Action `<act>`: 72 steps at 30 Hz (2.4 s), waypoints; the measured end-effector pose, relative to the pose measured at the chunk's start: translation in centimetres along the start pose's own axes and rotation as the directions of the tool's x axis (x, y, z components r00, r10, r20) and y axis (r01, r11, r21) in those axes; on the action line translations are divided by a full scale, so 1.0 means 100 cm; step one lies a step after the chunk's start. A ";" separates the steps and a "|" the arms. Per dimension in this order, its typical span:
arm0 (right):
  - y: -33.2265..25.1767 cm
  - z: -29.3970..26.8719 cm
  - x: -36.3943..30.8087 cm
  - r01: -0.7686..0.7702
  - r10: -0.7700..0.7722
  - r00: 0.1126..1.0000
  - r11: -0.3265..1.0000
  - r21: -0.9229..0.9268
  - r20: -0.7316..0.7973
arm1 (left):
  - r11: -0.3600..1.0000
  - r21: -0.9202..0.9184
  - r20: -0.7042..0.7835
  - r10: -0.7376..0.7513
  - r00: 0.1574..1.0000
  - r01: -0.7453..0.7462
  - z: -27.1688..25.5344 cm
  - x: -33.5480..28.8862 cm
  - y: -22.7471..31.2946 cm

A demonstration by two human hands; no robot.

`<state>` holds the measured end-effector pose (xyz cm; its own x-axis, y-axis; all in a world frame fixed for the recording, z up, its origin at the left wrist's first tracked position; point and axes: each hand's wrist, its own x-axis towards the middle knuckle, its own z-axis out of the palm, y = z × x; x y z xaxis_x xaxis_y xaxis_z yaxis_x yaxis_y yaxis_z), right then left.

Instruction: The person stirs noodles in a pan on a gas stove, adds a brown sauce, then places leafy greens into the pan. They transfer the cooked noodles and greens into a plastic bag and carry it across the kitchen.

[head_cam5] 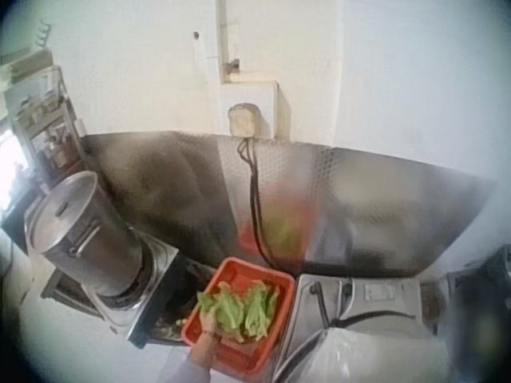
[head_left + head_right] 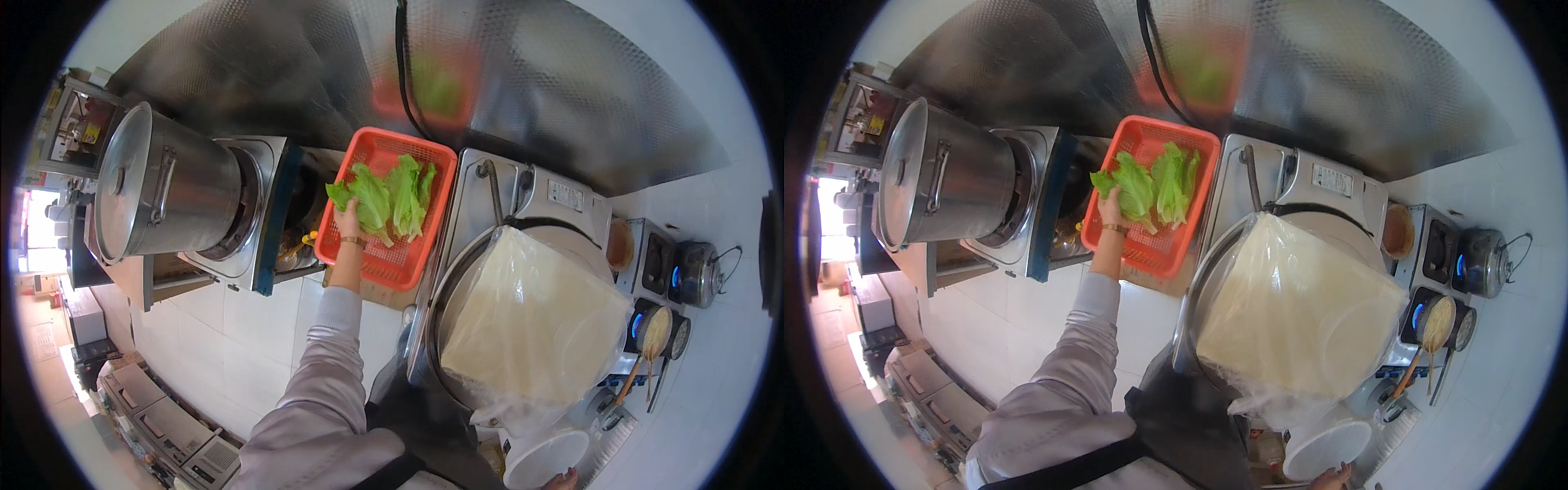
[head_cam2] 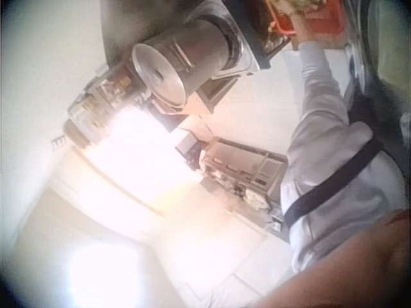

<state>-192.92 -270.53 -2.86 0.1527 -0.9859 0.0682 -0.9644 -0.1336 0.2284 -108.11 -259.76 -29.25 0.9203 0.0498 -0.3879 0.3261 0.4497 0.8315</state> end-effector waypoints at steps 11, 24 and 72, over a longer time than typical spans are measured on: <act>-0.049 -0.025 0.010 -0.067 0.070 0.997 0.994 0.083 -0.029 | 0.832 -0.149 0.467 -0.417 0.779 0.535 0.037 -0.064 0.078; -0.365 -0.181 0.113 -0.129 -0.525 0.850 -0.118 0.985 0.049 | 0.792 0.263 0.744 -0.530 0.407 0.551 0.129 -0.404 0.185; 0.070 -0.036 0.261 0.660 -0.647 0.682 0.344 0.668 -0.341 | 0.078 0.269 0.488 -0.870 -0.066 0.960 0.272 -0.783 -0.138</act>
<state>-194.89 -296.82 3.96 0.8015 -0.5521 0.2296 -0.3755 -0.7636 -0.5253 -178.75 -294.11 0.46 -0.2394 -0.8300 -0.5038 0.9670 -0.1573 -0.2004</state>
